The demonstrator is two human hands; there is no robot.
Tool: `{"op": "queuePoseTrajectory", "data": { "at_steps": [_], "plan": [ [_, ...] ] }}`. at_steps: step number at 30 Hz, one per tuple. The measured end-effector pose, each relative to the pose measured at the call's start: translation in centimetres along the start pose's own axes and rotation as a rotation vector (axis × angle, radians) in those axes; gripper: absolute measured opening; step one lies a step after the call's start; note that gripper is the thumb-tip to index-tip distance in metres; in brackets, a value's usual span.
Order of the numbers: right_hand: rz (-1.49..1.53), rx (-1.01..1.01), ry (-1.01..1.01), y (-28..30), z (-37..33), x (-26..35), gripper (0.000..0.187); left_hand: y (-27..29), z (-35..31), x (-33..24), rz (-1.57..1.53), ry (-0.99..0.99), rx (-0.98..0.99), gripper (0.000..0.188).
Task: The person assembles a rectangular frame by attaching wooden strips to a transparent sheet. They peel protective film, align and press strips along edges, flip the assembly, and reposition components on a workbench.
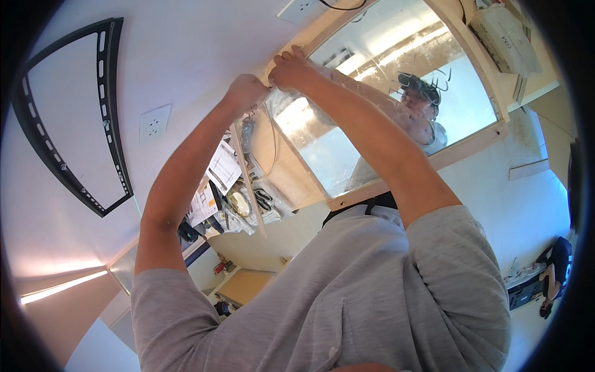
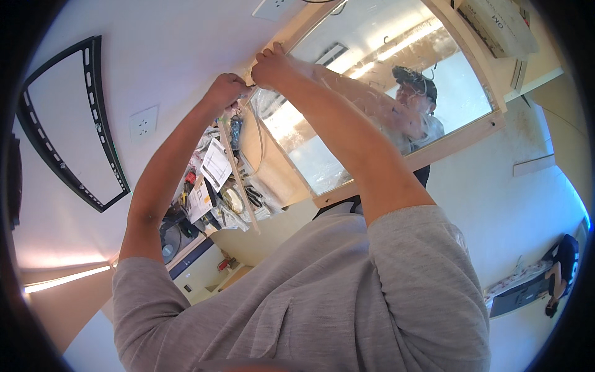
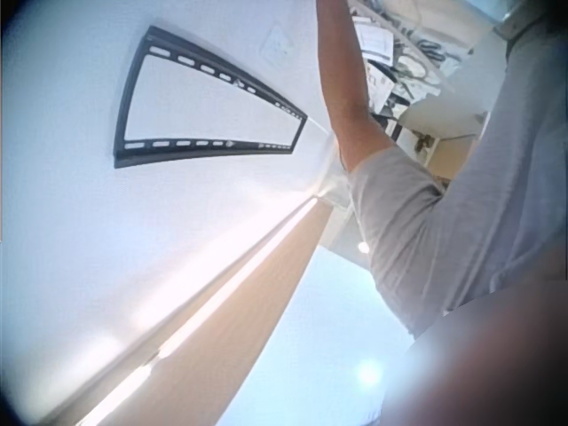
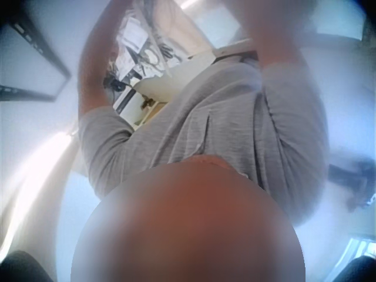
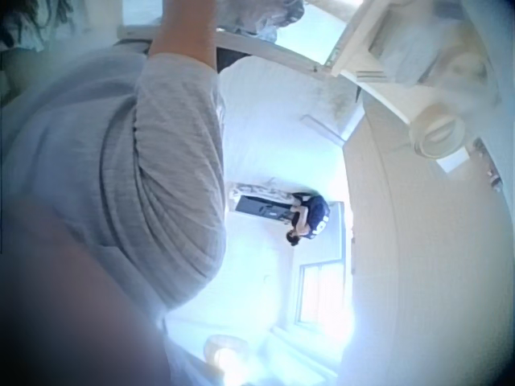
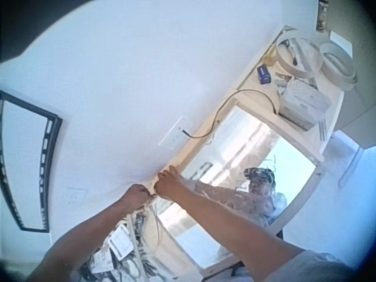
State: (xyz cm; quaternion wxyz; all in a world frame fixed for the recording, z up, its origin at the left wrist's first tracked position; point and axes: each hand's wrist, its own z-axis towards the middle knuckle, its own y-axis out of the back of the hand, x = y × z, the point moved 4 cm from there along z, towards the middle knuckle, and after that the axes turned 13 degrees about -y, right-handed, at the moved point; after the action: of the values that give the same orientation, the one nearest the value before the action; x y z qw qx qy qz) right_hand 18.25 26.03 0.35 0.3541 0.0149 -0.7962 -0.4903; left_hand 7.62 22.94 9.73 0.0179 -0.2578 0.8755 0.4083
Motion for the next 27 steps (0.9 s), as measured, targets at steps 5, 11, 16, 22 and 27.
{"op": "queuePoseTrajectory", "data": {
  "at_steps": [5, 11, 16, 22, 27],
  "plan": [
    [0.01, -0.01, 0.008, -0.3, 0.0, 0.0, 0.032, 0.2, 1.5, -0.3, 0.165, 0.021, 0.143, 0.021],
    [0.038, -0.046, 0.004, -0.4, 0.0, 0.0, 0.031, -1.0, -0.1, -2.5, 1.116, -0.536, 0.277, 0.035],
    [0.007, -0.044, -0.014, -0.1, 0.2, 0.1, 0.031, 0.2, -0.4, -2.8, 0.76, -0.465, 0.122, 0.034],
    [-0.029, -0.033, -0.012, 0.2, 0.0, 0.2, 0.031, 0.7, 1.4, 0.6, -0.035, 0.132, 0.158, 0.028],
    [-0.023, -0.008, 0.004, 0.0, 0.0, 0.0, 0.03, -0.1, 1.8, -1.4, 0.828, -0.525, 0.135, 0.032]
  ]
}}
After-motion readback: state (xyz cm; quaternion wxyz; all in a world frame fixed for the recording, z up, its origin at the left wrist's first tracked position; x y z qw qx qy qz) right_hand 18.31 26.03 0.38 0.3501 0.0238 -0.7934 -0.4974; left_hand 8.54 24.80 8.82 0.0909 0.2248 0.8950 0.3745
